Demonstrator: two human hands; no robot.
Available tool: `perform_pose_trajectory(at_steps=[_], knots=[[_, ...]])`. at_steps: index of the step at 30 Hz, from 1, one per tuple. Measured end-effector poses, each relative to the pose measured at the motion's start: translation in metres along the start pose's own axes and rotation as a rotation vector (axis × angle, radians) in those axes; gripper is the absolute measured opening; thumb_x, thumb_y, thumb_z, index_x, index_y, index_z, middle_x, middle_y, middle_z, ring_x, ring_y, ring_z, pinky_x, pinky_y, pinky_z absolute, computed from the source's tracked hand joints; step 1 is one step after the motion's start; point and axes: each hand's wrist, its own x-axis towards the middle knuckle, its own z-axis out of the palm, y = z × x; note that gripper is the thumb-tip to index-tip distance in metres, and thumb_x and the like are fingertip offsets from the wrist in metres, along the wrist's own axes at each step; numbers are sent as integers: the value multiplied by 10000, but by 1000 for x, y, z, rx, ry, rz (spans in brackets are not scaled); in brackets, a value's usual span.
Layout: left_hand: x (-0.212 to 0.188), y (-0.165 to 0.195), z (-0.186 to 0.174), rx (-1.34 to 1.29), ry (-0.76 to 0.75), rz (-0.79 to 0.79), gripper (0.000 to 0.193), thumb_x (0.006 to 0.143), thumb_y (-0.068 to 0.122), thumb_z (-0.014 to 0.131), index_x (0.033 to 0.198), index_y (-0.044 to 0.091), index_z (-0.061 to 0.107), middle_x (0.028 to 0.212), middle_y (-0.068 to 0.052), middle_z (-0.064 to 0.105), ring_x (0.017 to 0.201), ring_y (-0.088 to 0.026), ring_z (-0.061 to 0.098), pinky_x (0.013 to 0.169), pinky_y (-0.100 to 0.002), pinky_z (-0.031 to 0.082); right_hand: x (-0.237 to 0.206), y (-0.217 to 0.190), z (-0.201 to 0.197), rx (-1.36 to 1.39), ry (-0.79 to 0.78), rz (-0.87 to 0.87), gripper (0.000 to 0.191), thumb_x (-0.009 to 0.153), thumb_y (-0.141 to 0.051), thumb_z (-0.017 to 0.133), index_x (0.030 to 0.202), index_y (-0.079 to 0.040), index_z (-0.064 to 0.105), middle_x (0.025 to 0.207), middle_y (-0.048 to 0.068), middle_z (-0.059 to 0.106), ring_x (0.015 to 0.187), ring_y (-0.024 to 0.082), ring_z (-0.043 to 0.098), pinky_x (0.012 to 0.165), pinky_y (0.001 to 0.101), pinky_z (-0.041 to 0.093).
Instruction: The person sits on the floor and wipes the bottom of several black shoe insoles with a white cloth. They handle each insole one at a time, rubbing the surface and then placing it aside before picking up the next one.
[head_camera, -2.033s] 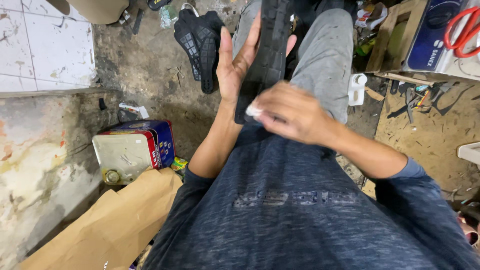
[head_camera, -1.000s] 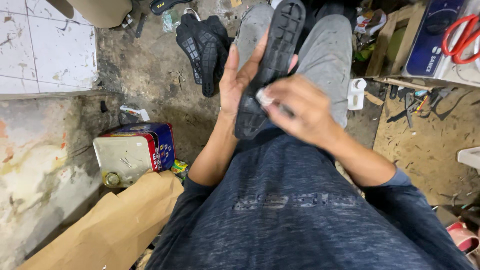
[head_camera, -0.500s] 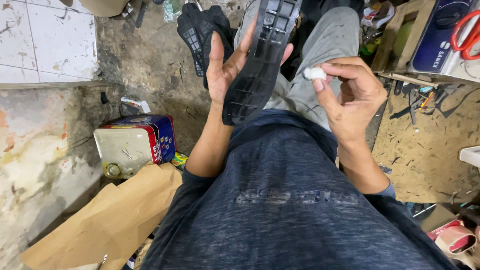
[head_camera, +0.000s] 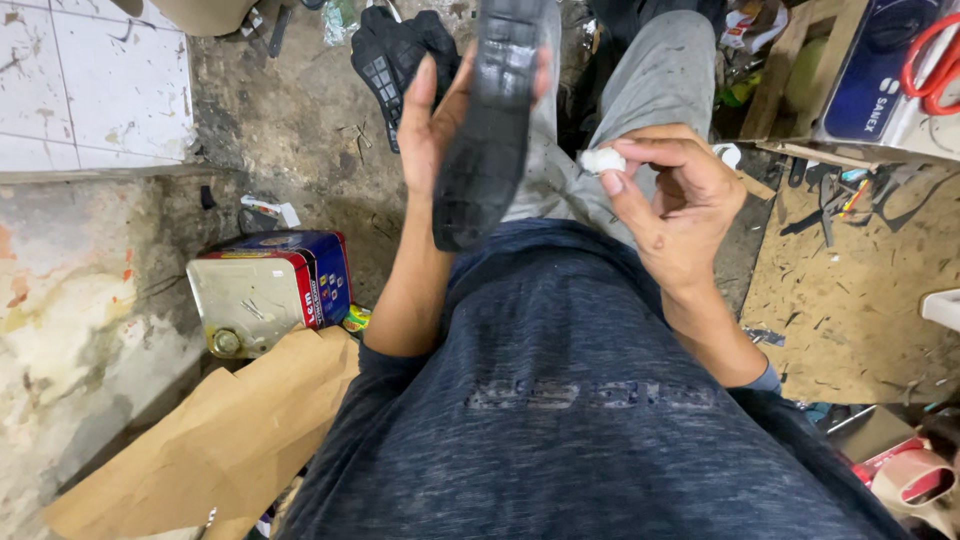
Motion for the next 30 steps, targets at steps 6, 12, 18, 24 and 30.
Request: perform_pose_trajectory(at_steps=[6, 12, 18, 24, 30], knots=[[-34, 60, -70, 280, 286, 192, 730, 1099, 470, 478, 1644, 1, 349, 1583, -235, 479, 1403, -317, 533, 1258, -426, 394, -2, 5, -17, -5, 57, 15, 251, 1015, 125, 757, 1238, 39, 680, 1154, 110, 681, 1008, 125, 652, 925, 228, 527], [-89, 115, -150, 1071, 878, 445, 697, 1003, 300, 591, 1582, 9, 335, 1549, -238, 459, 1414, -338, 513, 1162, -438, 455, -3, 17, -19, -59, 81, 43, 211, 1055, 124, 751, 1233, 42, 673, 1165, 120, 685, 1022, 146, 668, 924, 241, 530], [-86, 55, -161, 731, 722, 353, 578, 1024, 178, 628, 1514, -56, 428, 1301, -261, 652, 1030, -313, 721, 896, -396, 612, 3, 22, -19, -17, 54, 39, 183, 1058, 120, 759, 1203, 43, 679, 1164, 104, 674, 1013, 135, 647, 909, 235, 522], [-22, -83, -151, 556, 467, -133, 488, 1017, 114, 545, 1489, 14, 475, 1277, -198, 665, 1028, -270, 711, 871, -405, 621, 8, 22, -12, -32, 37, 22, 220, 1036, 109, 750, 1227, 28, 676, 1162, 98, 673, 1006, 130, 654, 895, 231, 520], [2, -103, -166, 571, 307, -349, 512, 1013, 97, 532, 1516, 71, 435, 1342, -162, 639, 1116, -256, 691, 928, -402, 591, 8, 22, -12, -88, 105, 61, 231, 1010, 104, 761, 1216, 30, 686, 1130, 73, 670, 980, 103, 617, 902, 213, 490]])
